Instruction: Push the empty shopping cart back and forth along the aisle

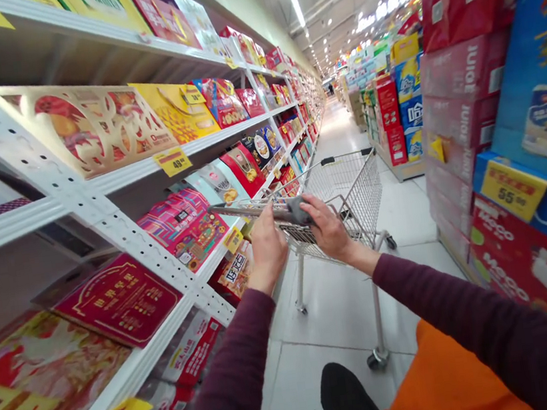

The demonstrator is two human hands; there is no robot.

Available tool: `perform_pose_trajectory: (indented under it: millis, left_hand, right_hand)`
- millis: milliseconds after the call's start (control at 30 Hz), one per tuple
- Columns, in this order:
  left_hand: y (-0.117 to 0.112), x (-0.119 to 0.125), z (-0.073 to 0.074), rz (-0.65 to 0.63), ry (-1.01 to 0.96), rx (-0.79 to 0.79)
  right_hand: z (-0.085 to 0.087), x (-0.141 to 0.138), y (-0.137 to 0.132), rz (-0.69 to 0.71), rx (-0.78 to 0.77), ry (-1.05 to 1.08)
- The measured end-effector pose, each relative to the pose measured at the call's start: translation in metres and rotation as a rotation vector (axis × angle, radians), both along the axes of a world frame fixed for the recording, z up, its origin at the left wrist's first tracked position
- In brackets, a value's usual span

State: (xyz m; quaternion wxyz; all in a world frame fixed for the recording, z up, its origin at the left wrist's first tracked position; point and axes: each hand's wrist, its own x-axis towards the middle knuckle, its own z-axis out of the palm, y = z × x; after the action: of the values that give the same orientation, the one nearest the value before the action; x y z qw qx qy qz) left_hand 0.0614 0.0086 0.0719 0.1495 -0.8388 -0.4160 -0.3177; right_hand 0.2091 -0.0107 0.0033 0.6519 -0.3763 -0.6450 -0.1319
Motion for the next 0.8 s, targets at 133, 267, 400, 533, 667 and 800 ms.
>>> perform_pose_trajectory:
  millis: [133,267,400,533,667,800]
  left_hand:
    - [0.033,0.014,0.010,0.146,0.226,-0.116]
    - [0.040,0.041,0.004,0.179,0.285,-0.118]
    - [0.032,0.068,0.001,0.141,0.272,-0.095]
    - [0.024,0.091,-0.001,0.097,0.247,-0.070]
    - [0.013,0.109,-0.005,-0.001,0.264,-0.055]
    - [0.014,0.102,-0.005,-0.108,0.325,-0.065]
  right_hand:
    - [-0.014,0.064,0.004,-0.165,-0.121,0.067]
    - [-0.005,0.091,-0.003,-0.192,-0.153,0.013]
    - [0.012,0.094,-0.009,-0.270,-0.170,-0.016]
    - [0.024,0.103,-0.013,-0.399,-0.176,-0.069]
    - [0.030,0.095,-0.011,-0.425,-0.230,-0.270]
    - [0.029,0.097,-0.010,-0.433,-0.291,-0.399]
